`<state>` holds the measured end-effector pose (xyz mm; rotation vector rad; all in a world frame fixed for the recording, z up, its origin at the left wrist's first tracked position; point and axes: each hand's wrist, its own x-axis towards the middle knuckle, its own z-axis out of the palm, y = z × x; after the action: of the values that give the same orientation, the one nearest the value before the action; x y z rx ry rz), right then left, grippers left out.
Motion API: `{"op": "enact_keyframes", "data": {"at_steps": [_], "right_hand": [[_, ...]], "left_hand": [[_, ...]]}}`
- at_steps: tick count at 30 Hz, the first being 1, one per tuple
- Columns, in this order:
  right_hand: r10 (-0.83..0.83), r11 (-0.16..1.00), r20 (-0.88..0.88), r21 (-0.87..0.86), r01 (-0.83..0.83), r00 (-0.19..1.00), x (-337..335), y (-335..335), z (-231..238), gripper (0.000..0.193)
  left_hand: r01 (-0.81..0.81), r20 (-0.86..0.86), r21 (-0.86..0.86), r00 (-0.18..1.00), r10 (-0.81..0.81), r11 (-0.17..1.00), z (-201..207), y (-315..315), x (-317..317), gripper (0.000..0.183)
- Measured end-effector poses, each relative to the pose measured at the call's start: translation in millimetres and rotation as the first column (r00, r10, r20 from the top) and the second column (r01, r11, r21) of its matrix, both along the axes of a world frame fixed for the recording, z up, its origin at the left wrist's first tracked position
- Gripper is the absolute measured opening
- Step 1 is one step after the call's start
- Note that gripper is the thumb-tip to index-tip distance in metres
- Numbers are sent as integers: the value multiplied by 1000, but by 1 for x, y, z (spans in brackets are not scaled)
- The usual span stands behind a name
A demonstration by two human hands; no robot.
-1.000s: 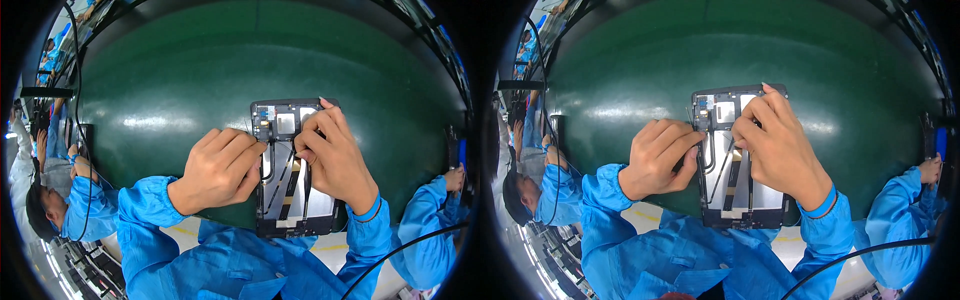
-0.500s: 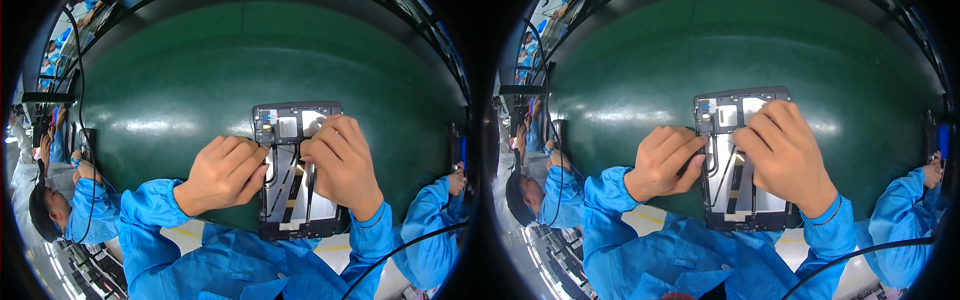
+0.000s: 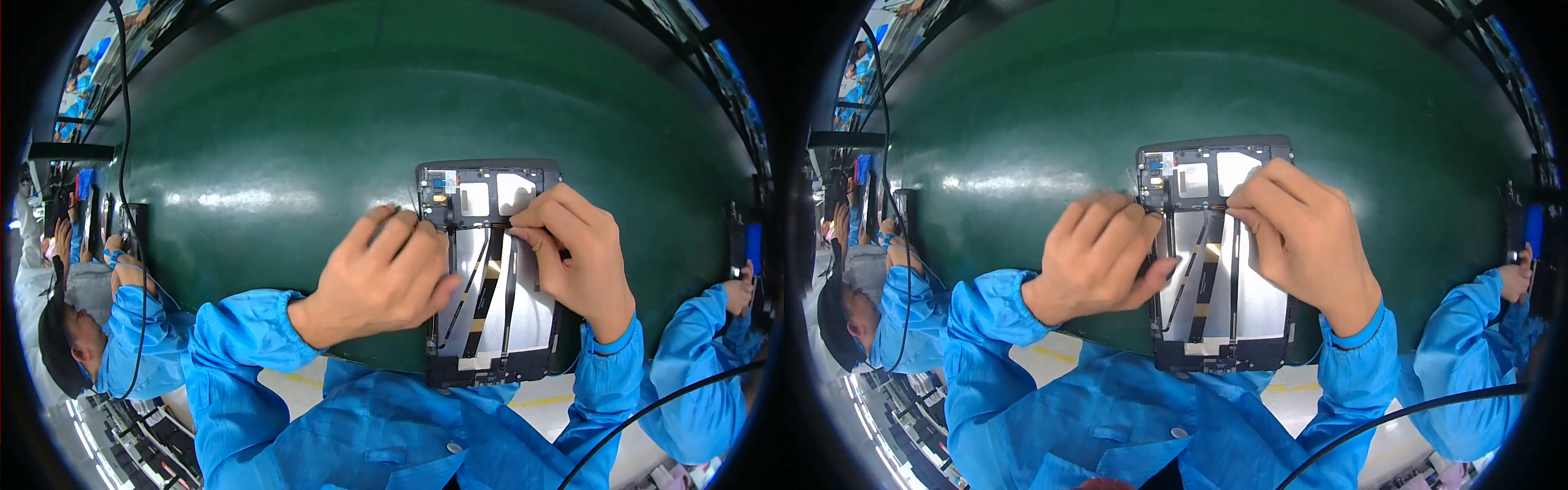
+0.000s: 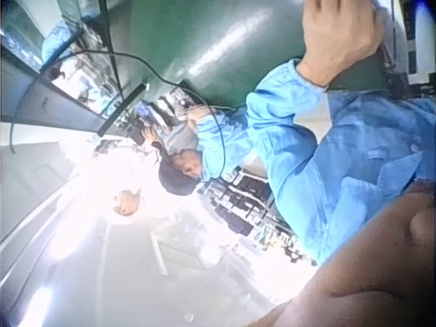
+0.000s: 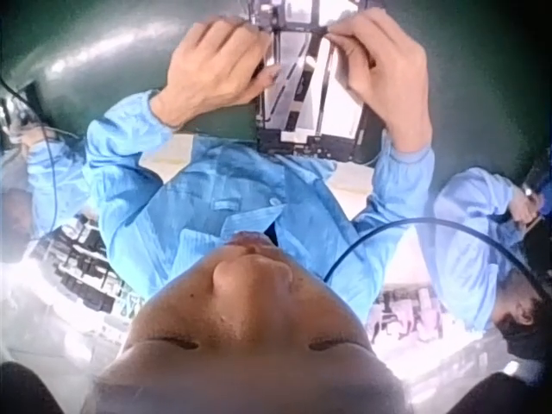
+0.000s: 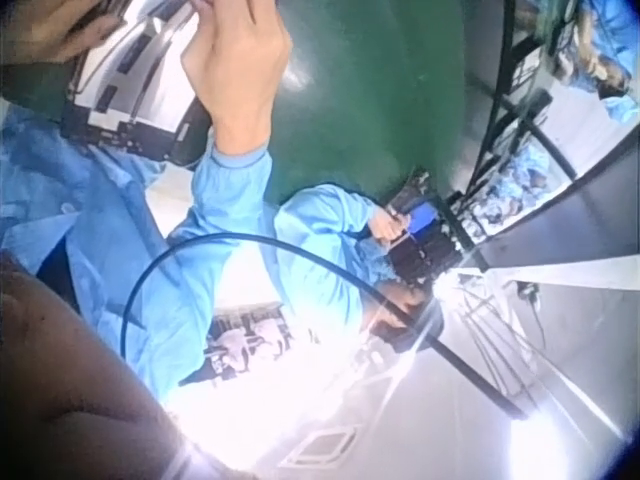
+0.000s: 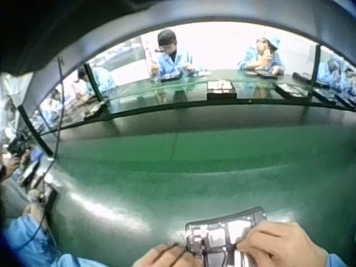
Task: The person assembles electronic devices on an assembly line by taking a chassis from the conveyor, connecting and pressing internal cables and components into place by hand, and setting the unit onto the upper conveyor rack.
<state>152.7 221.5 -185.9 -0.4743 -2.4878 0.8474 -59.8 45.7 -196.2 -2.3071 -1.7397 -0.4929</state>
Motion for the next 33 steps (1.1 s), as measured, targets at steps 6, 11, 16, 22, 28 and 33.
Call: {"op": "enact_keyframes", "data": {"at_steps": [6, 11, 16, 22, 28, 33], "right_hand": [[-56, 989, 44, -136, 61, 997, 5, 2, 3, 15], [-51, 977, 53, -204, 61, 997, 16, 13, 2, 17], [-41, 928, 4, -370, 40, 999, 28, 23, -7, 18], [23, 802, 57, -596, 16, 998, 41, 40, -9, 22], [47, 733, 61, -681, 7, 997, 37, 42, -11, 24], [72, 735, 74, -678, -3, 995, 34, 43, -11, 24]], "left_hand": [[221, 26, 94, 974, -225, 971, -9, 14, -13, 35], [247, 43, -60, 969, -245, 967, -3, 29, -6, 39], [336, 127, -140, 939, -320, 931, -6, 36, -9, 45], [320, 242, -247, 934, -262, 915, 2, 34, 8, 79], [336, 384, -232, 894, -231, 913, -6, 33, -1, 63], [295, 416, -192, 888, -194, 936, -10, 34, -2, 27]]}}
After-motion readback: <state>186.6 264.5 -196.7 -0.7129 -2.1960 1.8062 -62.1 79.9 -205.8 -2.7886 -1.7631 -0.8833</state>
